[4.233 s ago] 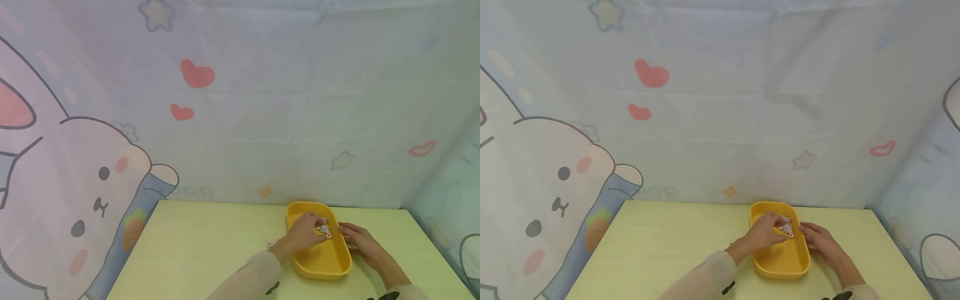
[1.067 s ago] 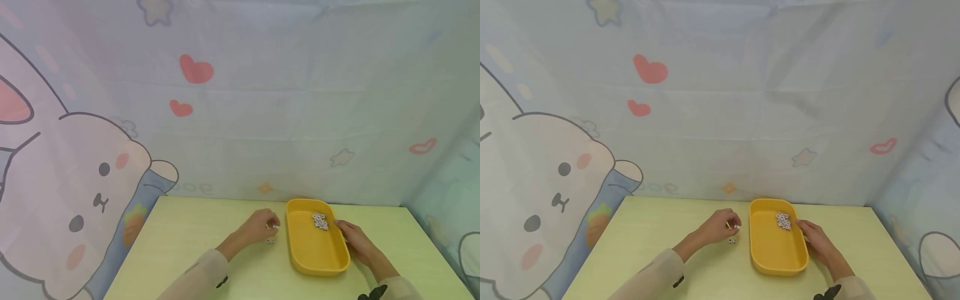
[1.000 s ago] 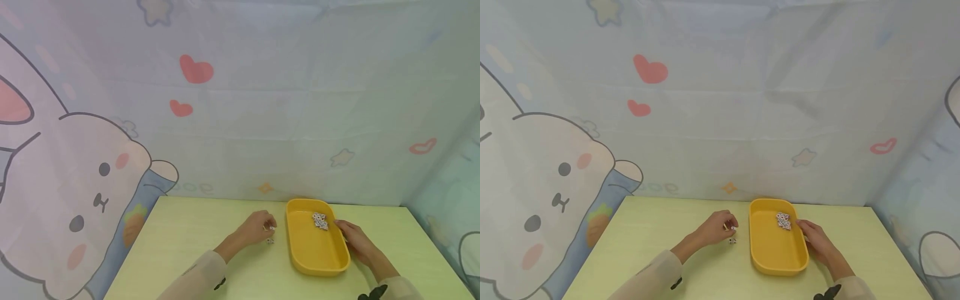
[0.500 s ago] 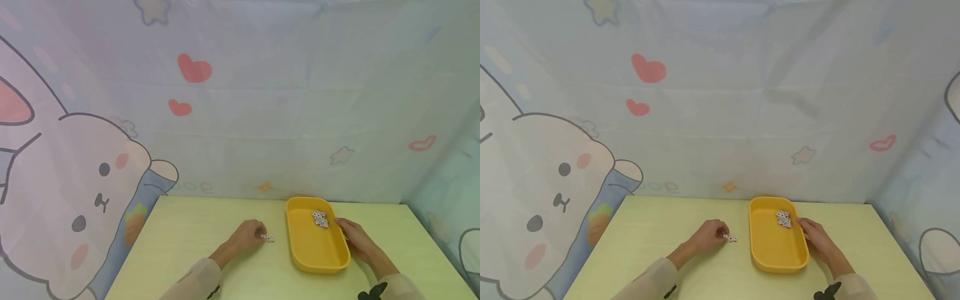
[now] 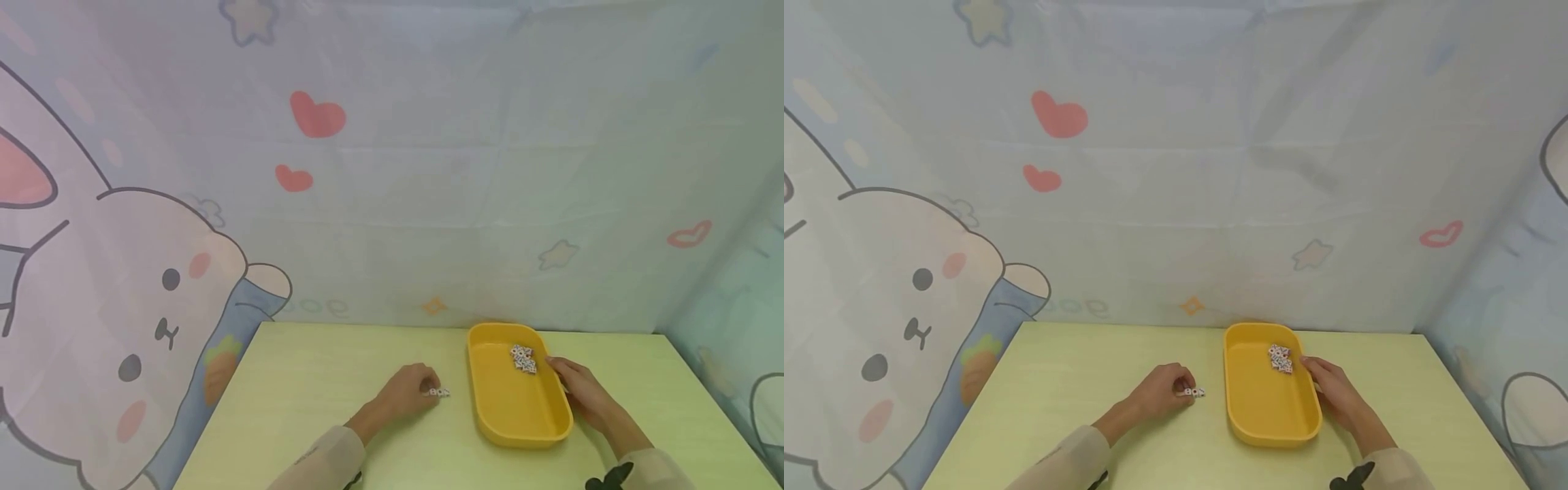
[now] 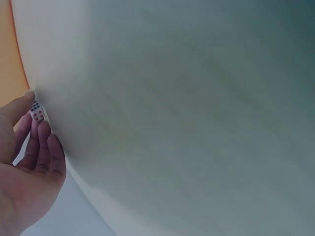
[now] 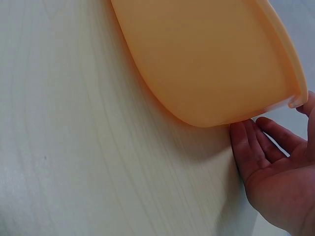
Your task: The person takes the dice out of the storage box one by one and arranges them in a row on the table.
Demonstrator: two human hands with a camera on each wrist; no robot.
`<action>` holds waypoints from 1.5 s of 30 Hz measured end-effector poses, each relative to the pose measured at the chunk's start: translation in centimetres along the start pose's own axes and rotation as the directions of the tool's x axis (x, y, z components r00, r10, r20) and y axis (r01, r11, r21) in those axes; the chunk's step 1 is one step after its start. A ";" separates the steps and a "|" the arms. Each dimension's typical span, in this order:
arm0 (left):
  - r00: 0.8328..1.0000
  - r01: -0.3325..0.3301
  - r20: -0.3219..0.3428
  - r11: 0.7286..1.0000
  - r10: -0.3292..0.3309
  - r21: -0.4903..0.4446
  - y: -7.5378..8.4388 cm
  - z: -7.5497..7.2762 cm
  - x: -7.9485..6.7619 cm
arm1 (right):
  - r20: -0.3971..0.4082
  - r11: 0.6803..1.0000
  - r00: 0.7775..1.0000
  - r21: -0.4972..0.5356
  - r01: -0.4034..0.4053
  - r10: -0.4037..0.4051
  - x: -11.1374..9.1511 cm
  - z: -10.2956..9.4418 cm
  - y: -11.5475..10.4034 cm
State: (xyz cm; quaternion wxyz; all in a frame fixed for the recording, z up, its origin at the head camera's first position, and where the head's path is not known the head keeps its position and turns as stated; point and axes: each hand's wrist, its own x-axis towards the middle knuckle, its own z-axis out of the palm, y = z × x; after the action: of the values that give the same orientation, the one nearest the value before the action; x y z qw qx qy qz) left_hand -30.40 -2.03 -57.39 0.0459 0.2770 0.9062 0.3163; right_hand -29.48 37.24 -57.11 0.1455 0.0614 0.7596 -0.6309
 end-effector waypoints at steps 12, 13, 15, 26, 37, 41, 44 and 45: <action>0.999 -0.041 -0.011 0.998 0.042 0.045 0.3 0.4 0.3 | -0.003 1.000 1.000 -0.023 -0.005 0.005 0.1 0.0 0.0; 0.999 -0.040 -0.011 0.999 0.041 0.033 0.3 0.4 0.3 | -0.003 1.000 1.000 -0.023 -0.006 0.006 0.1 0.0 0.0; 0.999 -0.035 -0.006 0.999 0.036 0.007 0.2 0.5 0.3 | -0.006 1.000 1.000 -0.026 -0.009 0.009 0.1 0.0 0.1; 0.998 -0.066 -0.003 0.995 0.066 0.070 0.5 0.4 0.7 | -0.014 0.999 1.000 -0.032 -0.005 0.004 0.1 0.3 -0.2; 0.995 -0.095 0.006 0.982 0.095 0.163 1.4 1.2 1.5 | -0.020 1.000 1.000 -0.026 -0.009 0.008 -0.2 0.1 -0.1; 0.995 -0.099 0.001 0.982 0.100 0.160 1.2 1.2 1.6 | -0.026 0.999 1.000 -0.033 -0.014 0.013 -0.1 0.1 -0.1; 0.995 -0.100 0.007 0.985 0.100 0.140 1.2 1.1 1.5 | -0.020 0.999 1.000 -0.032 -0.009 0.009 -0.1 0.1 -0.2; 0.995 -0.103 0.010 0.987 0.102 0.126 1.2 1.0 1.4 | -0.016 1.000 1.000 -0.028 -0.007 0.006 -0.1 0.1 -0.1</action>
State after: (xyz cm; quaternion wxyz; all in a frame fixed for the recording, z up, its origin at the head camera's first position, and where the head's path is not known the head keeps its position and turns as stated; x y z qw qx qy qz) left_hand -30.76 0.06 -57.39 0.0137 0.3262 0.9088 0.2596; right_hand -29.42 37.16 -56.95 0.1425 0.0668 0.7693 -0.6193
